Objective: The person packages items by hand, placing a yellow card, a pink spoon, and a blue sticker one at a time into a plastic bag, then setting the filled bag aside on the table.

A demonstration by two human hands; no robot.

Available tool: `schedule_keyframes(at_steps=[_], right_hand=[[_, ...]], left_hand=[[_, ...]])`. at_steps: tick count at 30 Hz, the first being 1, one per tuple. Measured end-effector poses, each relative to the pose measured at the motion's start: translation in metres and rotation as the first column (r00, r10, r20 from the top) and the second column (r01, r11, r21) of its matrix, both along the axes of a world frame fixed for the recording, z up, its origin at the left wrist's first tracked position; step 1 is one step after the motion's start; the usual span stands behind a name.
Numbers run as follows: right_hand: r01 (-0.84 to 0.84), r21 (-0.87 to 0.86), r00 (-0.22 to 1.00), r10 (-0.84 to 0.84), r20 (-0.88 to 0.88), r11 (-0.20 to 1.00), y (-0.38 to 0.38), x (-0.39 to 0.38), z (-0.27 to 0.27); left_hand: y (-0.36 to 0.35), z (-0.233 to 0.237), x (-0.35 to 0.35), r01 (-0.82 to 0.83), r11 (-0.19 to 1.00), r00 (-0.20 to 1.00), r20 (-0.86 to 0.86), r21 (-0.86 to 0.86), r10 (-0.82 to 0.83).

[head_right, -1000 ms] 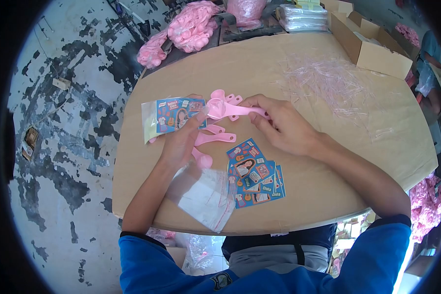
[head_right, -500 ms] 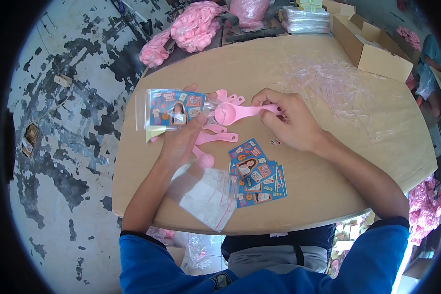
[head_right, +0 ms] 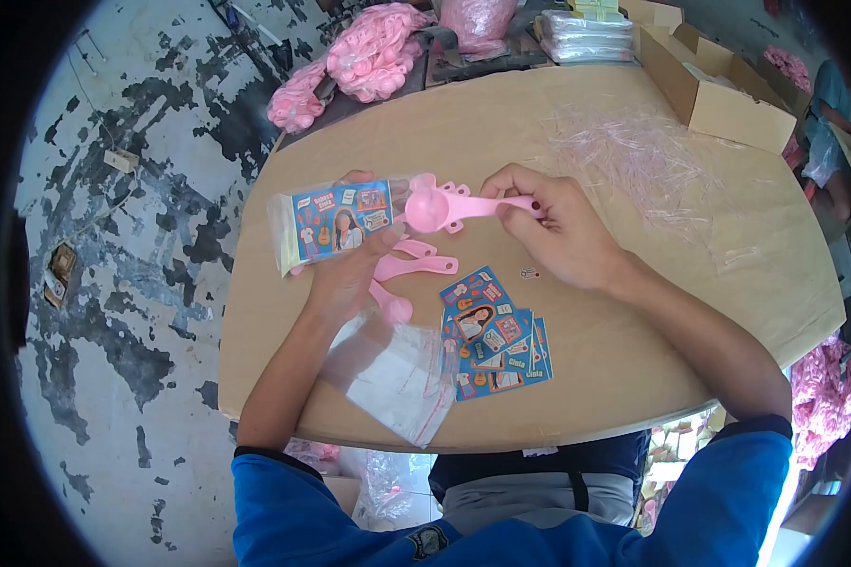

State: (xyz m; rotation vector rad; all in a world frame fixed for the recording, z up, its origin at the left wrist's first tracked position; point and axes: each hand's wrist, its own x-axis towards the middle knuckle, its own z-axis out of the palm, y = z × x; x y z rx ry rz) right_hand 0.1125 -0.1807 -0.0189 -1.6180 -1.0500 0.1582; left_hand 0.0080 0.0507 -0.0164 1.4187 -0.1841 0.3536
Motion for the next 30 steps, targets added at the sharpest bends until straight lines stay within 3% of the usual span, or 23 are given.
schedule_keyframes(at_steps=[2,5,7,9,11,12,15,17,20,21,23,24,27,30], right_hand=[[-0.017,-0.068,0.994,0.024,0.107,0.998,-0.002,0.002,-0.003],[-0.062,-0.091,0.998,0.064,0.023,0.994,0.002,-0.008,0.006],[-0.126,-0.036,0.988,0.123,-0.090,0.991,0.005,-0.016,0.007],[-0.181,0.016,0.980,0.182,-0.086,0.983,0.007,-0.024,0.003],[-0.229,0.054,0.973,0.227,0.033,0.972,0.010,-0.028,-0.004],[-0.178,0.018,0.983,0.177,0.039,0.984,0.010,-0.034,0.000],[-0.065,0.048,0.998,0.063,0.026,0.997,0.009,-0.032,0.005],[0.059,0.103,0.997,-0.064,0.041,0.993,0.002,-0.023,0.016],[0.172,0.250,0.984,-0.179,0.007,0.953,-0.010,-0.013,0.041],[0.154,0.185,0.982,-0.171,0.078,0.971,-0.012,-0.009,0.042],[0.129,0.054,0.965,-0.138,0.223,0.990,-0.018,-0.003,0.043],[0.087,-0.019,0.988,-0.084,0.129,0.996,-0.019,-0.005,0.042],[0.115,0.133,0.981,-0.134,0.138,0.984,-0.024,-0.003,0.054],[0.113,0.102,0.977,-0.129,0.172,0.988,-0.030,-0.004,0.059]], left_hand=[[-0.005,0.004,-0.002,-0.006,1.000,1.000,-0.028,0.021,0.007],[-0.007,-0.004,0.000,-0.007,0.997,1.000,0.017,0.079,0.006],[-0.011,-0.006,-0.001,0.004,0.995,1.000,0.014,0.102,-0.006],[-0.018,-0.005,-0.006,0.031,0.995,0.998,-0.051,0.096,-0.026],[-0.016,-0.015,-0.003,0.046,0.984,0.999,-0.027,0.171,-0.042],[-0.017,-0.018,-0.003,0.053,0.977,0.999,-0.017,0.208,-0.050],[-0.027,-0.022,-0.004,0.126,0.992,0.991,0.043,0.016,-0.127],[-0.015,-0.023,-0.006,0.130,0.990,0.989,-0.070,0.047,-0.127],[-0.002,-0.014,0.002,0.088,0.996,0.996,-0.030,0.006,-0.088],[0.001,-0.010,0.007,0.068,0.997,0.998,0.019,-0.023,-0.068],[0.007,-0.013,0.011,-0.051,0.996,0.998,-0.042,-0.067,0.048],[0.007,-0.011,0.010,-0.089,0.993,0.995,-0.041,-0.083,0.086],[0.005,-0.004,0.010,-0.137,0.991,0.989,-0.048,0.002,0.137],[-0.006,-0.004,0.002,-0.139,0.980,0.990,0.007,0.144,0.139]])
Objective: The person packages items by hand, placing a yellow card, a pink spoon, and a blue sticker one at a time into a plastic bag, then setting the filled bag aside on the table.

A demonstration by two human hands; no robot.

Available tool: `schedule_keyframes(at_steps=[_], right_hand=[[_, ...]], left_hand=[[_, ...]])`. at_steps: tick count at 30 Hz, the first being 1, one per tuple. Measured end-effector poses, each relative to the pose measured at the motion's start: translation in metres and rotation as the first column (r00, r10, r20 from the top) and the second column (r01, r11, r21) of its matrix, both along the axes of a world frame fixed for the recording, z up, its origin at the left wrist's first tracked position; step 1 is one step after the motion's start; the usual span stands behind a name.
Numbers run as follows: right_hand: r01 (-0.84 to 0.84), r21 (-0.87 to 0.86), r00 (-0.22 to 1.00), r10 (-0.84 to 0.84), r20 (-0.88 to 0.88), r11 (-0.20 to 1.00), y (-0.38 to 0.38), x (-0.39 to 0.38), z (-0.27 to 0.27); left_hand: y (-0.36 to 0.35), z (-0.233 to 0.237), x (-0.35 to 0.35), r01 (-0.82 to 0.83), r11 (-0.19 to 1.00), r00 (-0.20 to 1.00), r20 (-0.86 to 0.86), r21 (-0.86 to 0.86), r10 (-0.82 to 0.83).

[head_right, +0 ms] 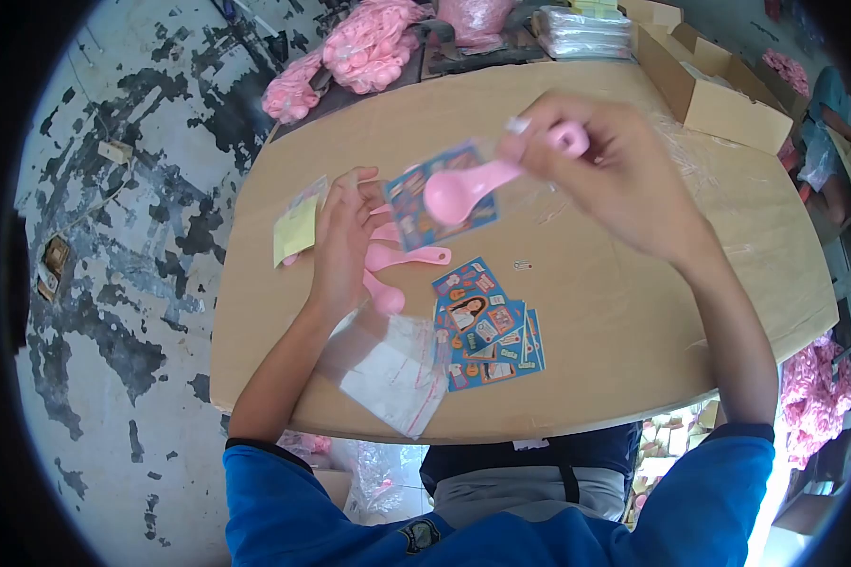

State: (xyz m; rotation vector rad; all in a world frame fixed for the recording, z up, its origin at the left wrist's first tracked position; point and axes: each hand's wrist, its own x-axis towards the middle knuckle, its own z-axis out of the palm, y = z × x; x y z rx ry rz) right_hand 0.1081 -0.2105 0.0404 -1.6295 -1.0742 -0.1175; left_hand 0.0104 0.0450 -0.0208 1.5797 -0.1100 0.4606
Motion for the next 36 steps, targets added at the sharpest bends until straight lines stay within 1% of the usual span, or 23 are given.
schedule_keyframes(at_steps=[1,3,4,7,10,11,13,16,17,19,20,22,23,25,28,29,31,32,34,36], right_hand=[[-0.017,-0.049,1.000,0.017,0.012,0.999,-0.001,-0.002,-0.001],[-0.043,-0.129,0.999,0.047,0.026,0.991,0.001,-0.008,-0.006],[-0.055,-0.107,0.997,0.060,0.046,0.993,0.001,-0.007,-0.007],[-0.057,-0.295,0.998,0.063,0.010,0.954,0.001,-0.015,-0.004],[-0.088,-0.227,0.996,0.084,-0.026,0.970,0.002,-0.020,-0.003],[-0.110,-0.179,0.990,0.091,-0.111,0.978,0.003,-0.021,-0.003],[-0.142,-0.088,0.954,0.113,-0.276,0.986,0.003,-0.025,-0.003],[-0.247,0.037,0.907,0.244,-0.344,0.968,0.006,-0.030,-0.007],[-0.247,0.076,0.919,0.258,-0.298,0.966,0.006,-0.030,-0.008],[-0.249,0.151,0.939,0.277,-0.204,0.957,0.007,-0.031,-0.008],[-0.254,0.115,0.951,0.270,-0.152,0.960,0.007,-0.030,-0.009],[-0.258,0.042,0.965,0.259,-0.043,0.965,0.008,-0.026,-0.011],[-0.201,0.054,0.979,0.203,-0.029,0.978,0.008,-0.025,-0.012],[-0.090,0.086,0.996,0.091,-0.005,0.992,0.010,-0.022,-0.014],[0.021,0.131,0.965,-0.054,0.258,0.991,0.010,-0.009,-0.014],[0.008,0.079,0.966,-0.028,0.258,0.997,0.011,-0.008,-0.017],[-0.012,-0.021,0.967,0.017,0.253,1.000,0.014,-0.008,-0.026],[-0.033,-0.042,0.968,0.043,0.246,0.999,0.016,-0.008,-0.030],[-0.079,-0.085,0.968,0.097,0.232,0.993,0.018,-0.009,-0.036],[-0.073,-0.029,0.988,0.077,0.131,0.997,0.016,-0.015,-0.029]], left_hand=[[-0.005,0.000,-0.001,0.013,0.998,1.000,0.021,0.063,-0.015],[-0.014,-0.001,-0.008,0.053,0.966,0.997,0.048,0.254,-0.067],[-0.017,-0.001,-0.010,0.068,0.935,0.994,0.056,0.348,-0.093],[-0.027,0.001,-0.016,0.075,0.826,0.984,0.094,0.559,-0.153],[-0.028,0.002,-0.016,0.096,0.767,0.985,0.052,0.635,-0.166],[-0.028,0.003,-0.017,0.096,0.743,0.986,0.041,0.663,-0.164],[-0.035,0.007,-0.021,0.042,0.694,0.986,0.082,0.718,-0.145],[-0.041,0.002,-0.022,0.004,0.635,0.986,0.105,0.773,-0.133],[-0.041,-0.001,-0.023,-0.004,0.620,0.987,0.103,0.785,-0.125],[-0.035,0.002,-0.023,0.097,0.687,0.993,-0.019,0.720,-0.120],[-0.033,0.003,-0.023,0.143,0.719,0.989,-0.078,0.680,-0.123],[-0.032,-0.007,-0.020,0.177,0.820,0.984,-0.090,0.544,-0.152],[-0.032,-0.009,-0.018,0.195,0.858,0.981,-0.095,0.474,-0.171],[-0.034,-0.001,-0.020,0.234,0.869,0.972,-0.120,0.436,-0.201],[-0.033,-0.001,-0.023,0.274,0.894,0.960,-0.153,0.354,-0.234],[-0.032,-0.002,-0.023,0.287,0.901,0.956,-0.161,0.325,-0.247],[-0.035,0.005,-0.027,0.403,0.903,0.902,-0.233,0.149,-0.364],[-0.036,0.007,-0.029,0.453,0.890,0.867,-0.262,0.057,-0.424],[-0.037,0.007,-0.029,0.448,0.893,0.862,-0.280,0.034,-0.422],[-0.036,0.007,-0.029,0.452,0.892,0.854,-0.295,0.011,-0.429]])
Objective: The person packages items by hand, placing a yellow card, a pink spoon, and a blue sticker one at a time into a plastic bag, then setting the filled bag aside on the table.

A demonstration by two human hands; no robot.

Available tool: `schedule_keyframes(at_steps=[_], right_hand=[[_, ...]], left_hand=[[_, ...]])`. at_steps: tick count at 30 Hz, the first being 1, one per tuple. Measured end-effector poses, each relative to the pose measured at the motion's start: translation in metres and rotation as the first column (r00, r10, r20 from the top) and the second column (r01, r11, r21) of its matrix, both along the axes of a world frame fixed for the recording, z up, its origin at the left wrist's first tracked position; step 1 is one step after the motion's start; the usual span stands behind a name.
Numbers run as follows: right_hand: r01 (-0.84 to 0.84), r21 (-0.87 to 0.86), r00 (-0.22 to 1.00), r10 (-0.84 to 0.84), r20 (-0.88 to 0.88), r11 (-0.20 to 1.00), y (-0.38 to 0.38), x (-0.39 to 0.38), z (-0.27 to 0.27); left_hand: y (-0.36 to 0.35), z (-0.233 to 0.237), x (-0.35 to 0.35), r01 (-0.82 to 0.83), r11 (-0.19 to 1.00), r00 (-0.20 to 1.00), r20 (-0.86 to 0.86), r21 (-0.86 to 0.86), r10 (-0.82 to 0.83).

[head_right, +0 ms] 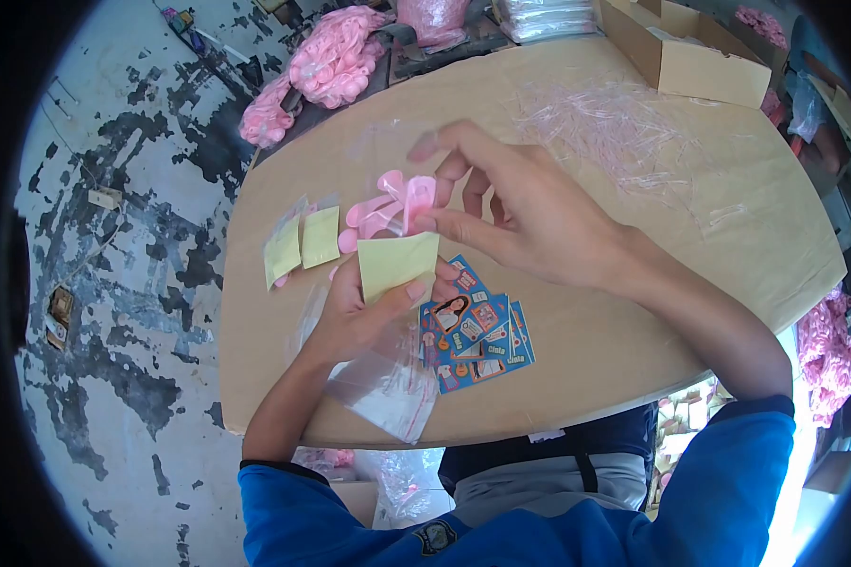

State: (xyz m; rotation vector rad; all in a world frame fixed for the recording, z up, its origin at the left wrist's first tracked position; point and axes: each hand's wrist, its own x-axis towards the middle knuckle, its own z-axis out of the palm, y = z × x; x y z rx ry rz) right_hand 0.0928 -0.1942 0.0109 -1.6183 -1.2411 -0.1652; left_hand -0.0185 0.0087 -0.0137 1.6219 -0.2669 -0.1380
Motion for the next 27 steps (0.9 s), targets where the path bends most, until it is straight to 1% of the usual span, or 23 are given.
schedule_keyframes(at_steps=[1,4,7,10,13,16,19,22,25,27], right_hand=[[0.002,0.018,0.999,-0.001,-0.054,1.000,-0.001,-0.003,0.002],[0.035,0.054,0.999,-0.034,-0.019,0.998,0.001,-0.006,0.003],[0.002,-0.041,1.000,-0.001,0.010,0.999,0.002,0.000,-0.003],[-0.175,-0.171,0.984,0.178,0.003,0.970,0.002,0.004,-0.009],[-0.076,-0.106,0.995,0.069,-0.075,0.991,0.005,-0.008,-0.004],[-0.010,-0.092,0.988,-0.004,-0.152,0.996,0.002,-0.011,0.004],[-0.031,-0.038,0.996,0.028,-0.089,0.999,0.004,-0.008,-0.002],[-0.150,-0.050,0.981,0.142,-0.131,0.987,0.004,-0.002,-0.015],[-0.170,-0.151,0.976,0.146,-0.158,0.974,-0.001,-0.001,-0.005],[-0.123,-0.003,0.958,0.118,-0.261,0.992,0.002,-0.004,-0.004]], left_hand=[[0.000,0.000,0.000,0.008,1.000,1.000,-0.010,-0.011,-0.008],[0.001,-0.001,0.001,0.025,1.000,0.999,-0.020,-0.009,-0.025],[0.004,-0.003,0.002,0.041,0.999,0.999,-0.020,0.012,-0.041],[0.004,-0.002,0.001,0.063,0.998,0.998,0.003,0.028,-0.064],[0.005,0.003,0.001,0.091,0.996,0.996,-0.015,0.013,-0.091],[0.001,0.008,-0.002,0.084,0.996,0.995,-0.047,-0.043,-0.086],[-0.002,0.013,-0.006,0.076,0.995,0.992,-0.091,-0.064,-0.082],[-0.004,0.008,-0.010,0.099,0.994,0.989,-0.103,-0.042,-0.102],[-0.003,0.009,-0.009,0.138,0.990,0.980,-0.138,-0.041,-0.142],[-0.004,0.009,-0.010,0.189,0.978,0.966,-0.161,-0.088,-0.201]])
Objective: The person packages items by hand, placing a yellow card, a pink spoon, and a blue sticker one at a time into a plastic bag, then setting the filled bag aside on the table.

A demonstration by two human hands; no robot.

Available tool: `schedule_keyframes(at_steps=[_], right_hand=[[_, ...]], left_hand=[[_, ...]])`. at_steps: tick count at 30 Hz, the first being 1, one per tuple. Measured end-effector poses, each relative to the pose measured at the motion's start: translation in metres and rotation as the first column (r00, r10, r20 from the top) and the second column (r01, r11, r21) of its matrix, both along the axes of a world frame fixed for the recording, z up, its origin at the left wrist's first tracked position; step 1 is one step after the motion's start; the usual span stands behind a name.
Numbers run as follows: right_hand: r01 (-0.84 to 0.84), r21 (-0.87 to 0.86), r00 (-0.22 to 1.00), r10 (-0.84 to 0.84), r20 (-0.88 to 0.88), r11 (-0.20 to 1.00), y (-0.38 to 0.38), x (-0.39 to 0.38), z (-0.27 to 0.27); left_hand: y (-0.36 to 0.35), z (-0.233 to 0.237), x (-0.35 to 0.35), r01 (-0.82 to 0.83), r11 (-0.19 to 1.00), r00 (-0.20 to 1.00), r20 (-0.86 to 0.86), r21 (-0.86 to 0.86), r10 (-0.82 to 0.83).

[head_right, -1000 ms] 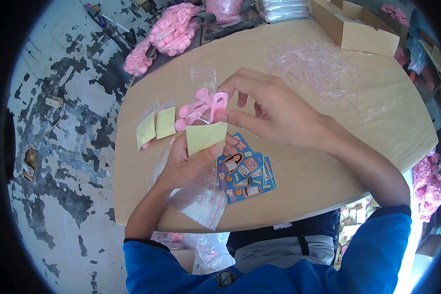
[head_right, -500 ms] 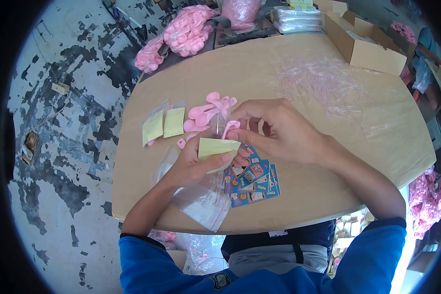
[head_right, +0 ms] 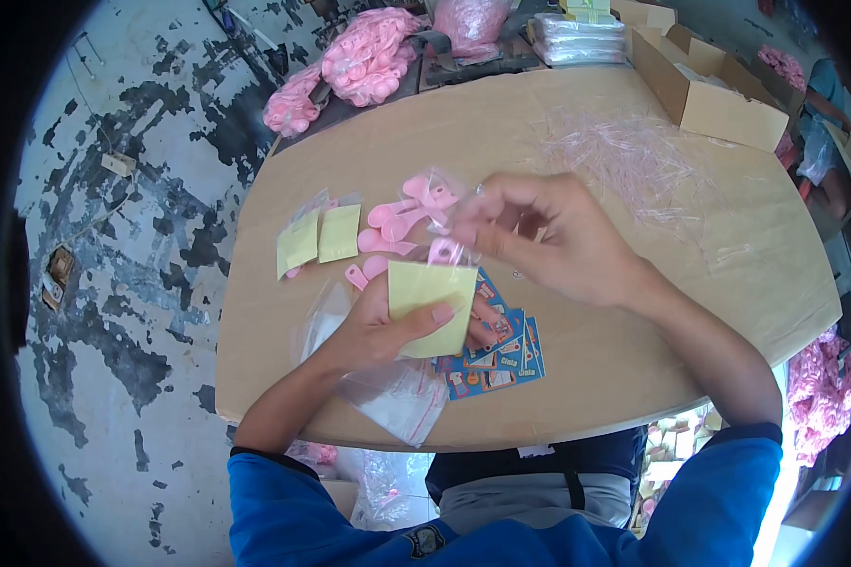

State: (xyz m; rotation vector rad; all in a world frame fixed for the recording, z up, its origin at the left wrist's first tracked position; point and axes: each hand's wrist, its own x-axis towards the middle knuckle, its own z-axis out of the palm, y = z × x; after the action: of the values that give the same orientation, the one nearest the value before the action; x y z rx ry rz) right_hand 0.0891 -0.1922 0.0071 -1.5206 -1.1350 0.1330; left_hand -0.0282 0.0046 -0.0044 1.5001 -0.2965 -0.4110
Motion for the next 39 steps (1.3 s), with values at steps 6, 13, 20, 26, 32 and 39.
schedule_keyframes(at_steps=[6,13,20,26,32,39], right_hand=[[-0.078,0.035,0.926,0.085,-0.369,0.996,-0.003,0.004,0.003],[-0.208,-0.120,0.913,0.149,-0.380,0.971,0.008,0.013,-0.031],[0.245,0.061,0.818,-0.241,0.523,0.967,0.009,-0.005,-0.015],[0.332,0.128,0.744,-0.343,0.574,0.934,0.010,-0.005,-0.013],[0.237,0.048,0.716,-0.208,0.666,0.970,0.011,-0.002,-0.021],[0.240,-0.101,0.756,-0.121,0.643,0.965,0.012,-0.002,-0.025]], left_hand=[[-0.009,-0.004,-0.008,-0.024,0.999,1.000,-0.020,-0.041,0.023],[0.004,-0.016,0.014,-0.352,0.935,0.936,-0.042,-0.054,0.350],[-0.002,-0.017,0.010,-0.365,0.926,0.930,-0.079,-0.091,0.359],[-0.006,-0.018,0.005,-0.284,0.958,0.958,-0.020,0.041,0.285],[-0.007,-0.020,0.005,-0.219,0.966,0.974,0.086,0.138,0.209],[-0.004,-0.011,0.004,-0.145,0.957,0.987,-0.025,0.251,0.156]])
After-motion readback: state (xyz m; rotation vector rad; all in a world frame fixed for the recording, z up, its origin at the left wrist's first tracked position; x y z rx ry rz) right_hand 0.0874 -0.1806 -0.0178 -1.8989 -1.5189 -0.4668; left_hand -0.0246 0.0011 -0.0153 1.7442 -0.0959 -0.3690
